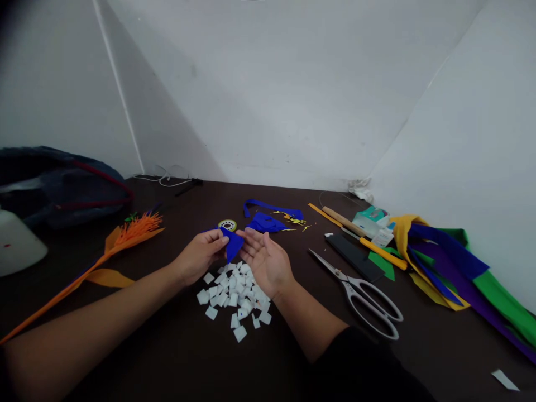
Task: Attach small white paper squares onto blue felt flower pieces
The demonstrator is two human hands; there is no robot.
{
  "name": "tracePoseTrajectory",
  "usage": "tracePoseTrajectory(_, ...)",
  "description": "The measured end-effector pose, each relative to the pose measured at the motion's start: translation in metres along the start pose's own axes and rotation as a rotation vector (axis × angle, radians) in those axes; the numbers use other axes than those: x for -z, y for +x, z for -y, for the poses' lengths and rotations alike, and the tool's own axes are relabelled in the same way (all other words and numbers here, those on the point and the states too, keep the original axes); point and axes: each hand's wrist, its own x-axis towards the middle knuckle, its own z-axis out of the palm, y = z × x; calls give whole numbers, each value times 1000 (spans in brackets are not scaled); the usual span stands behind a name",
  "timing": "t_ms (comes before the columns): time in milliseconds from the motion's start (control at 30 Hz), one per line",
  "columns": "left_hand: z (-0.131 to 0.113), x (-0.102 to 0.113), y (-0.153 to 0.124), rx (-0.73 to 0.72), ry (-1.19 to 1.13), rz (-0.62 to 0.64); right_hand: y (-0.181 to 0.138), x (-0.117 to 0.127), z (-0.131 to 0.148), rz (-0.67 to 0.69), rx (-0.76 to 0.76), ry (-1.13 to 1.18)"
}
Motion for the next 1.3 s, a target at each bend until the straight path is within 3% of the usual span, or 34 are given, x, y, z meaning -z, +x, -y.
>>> tracePoseTrajectory(167,1,1,1,-1,25,-3,0,4,-2,-34,-48,44)
tracePoseTrajectory(367,0,-1,0,2,63,-24,-2,1,1,-29,-131,392)
tracePoseTrajectory(467,-1,-2,-1,0,33,-7,-3,-1,1,2,-156,430)
tracePoseTrajectory(867,0,-4,-1,4,57,76,-2,-2,-10,-234,-21,84)
tracePoseTrajectory(1133,-2,-6,-3,-22,275,-20,0,0,-16,-243,51,-99)
tracePoseTrajectory(1300,-7,-12,-8,24,142,99,0,0,-15,-229,113,-287)
